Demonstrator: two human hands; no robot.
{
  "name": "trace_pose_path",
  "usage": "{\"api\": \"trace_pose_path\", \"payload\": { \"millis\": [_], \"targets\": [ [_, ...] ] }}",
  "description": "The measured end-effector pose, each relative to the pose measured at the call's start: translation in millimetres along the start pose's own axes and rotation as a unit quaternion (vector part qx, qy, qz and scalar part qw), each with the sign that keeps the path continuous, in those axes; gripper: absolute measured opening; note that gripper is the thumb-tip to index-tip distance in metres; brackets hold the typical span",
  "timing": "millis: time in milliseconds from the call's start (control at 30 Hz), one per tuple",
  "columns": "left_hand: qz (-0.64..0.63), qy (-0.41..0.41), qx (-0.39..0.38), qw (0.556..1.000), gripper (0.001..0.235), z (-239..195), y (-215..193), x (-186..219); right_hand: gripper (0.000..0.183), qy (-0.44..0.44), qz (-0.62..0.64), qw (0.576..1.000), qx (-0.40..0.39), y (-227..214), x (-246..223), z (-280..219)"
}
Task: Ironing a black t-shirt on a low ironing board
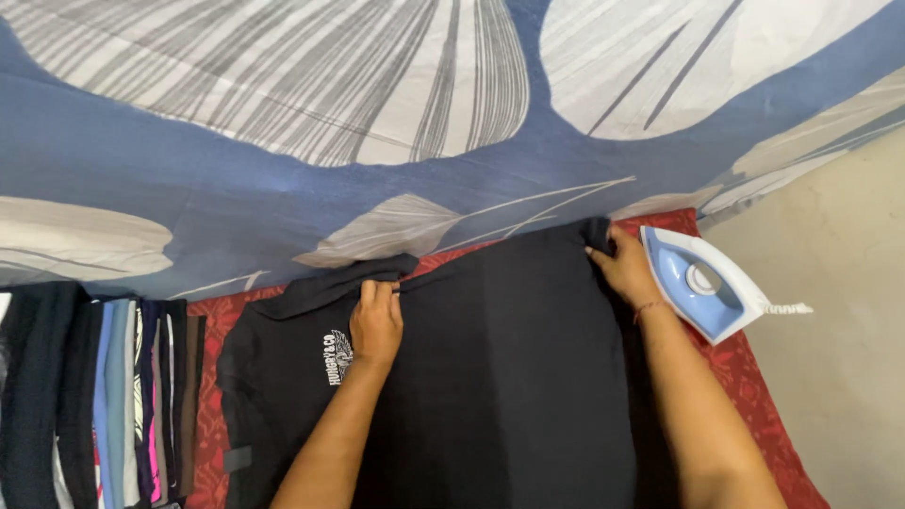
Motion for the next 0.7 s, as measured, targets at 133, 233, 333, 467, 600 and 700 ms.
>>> {"api": "trace_pose_path", "payload": {
  "millis": [133, 233, 333, 467, 600, 700],
  "targets": [
    [-0.004, 0.034, 0.058, 0.998, 0.013, -5, -4, 5, 0.027, -0.046, -0.129, 0.985, 0.102, 0, 6, -18],
    [-0.027, 0.053, 0.068, 0.996, 0.014, -4, -10, 9, 0.025, -0.103, -0.259, 0.94, 0.195, -3, -23, -22],
    [-0.082, 0.053, 0.07, 0.993, 0.02, -5, -13, 9, 0.031, -0.241, -0.273, 0.918, 0.155, 6, -113, -47],
    [-0.166, 0.082, -0.011, 0.983, 0.028, -16, -20, 6, 0.068, -0.423, -0.14, 0.863, -0.239, 69, -146, -126],
    [-0.11, 0.231, -0.12, 0.959, 0.055, -48, -64, 14, 0.068, -0.379, -0.323, 0.86, -0.111, 33, -69, -89],
    [0.08, 0.222, -0.128, 0.963, 0.05, -51, -59, 1, 0.068, -0.175, -0.335, 0.925, -0.042, 10, -50, -84]
  ]
}}
Point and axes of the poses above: each hand's wrist, its own z-axis towards the middle knuckle, its own y-axis out of the palm, x = y × z, the point moved 5 cm from there along z, towards the middle knuckle, and after that the axes turned 15 degrees about -y, right-handed, at the moved point
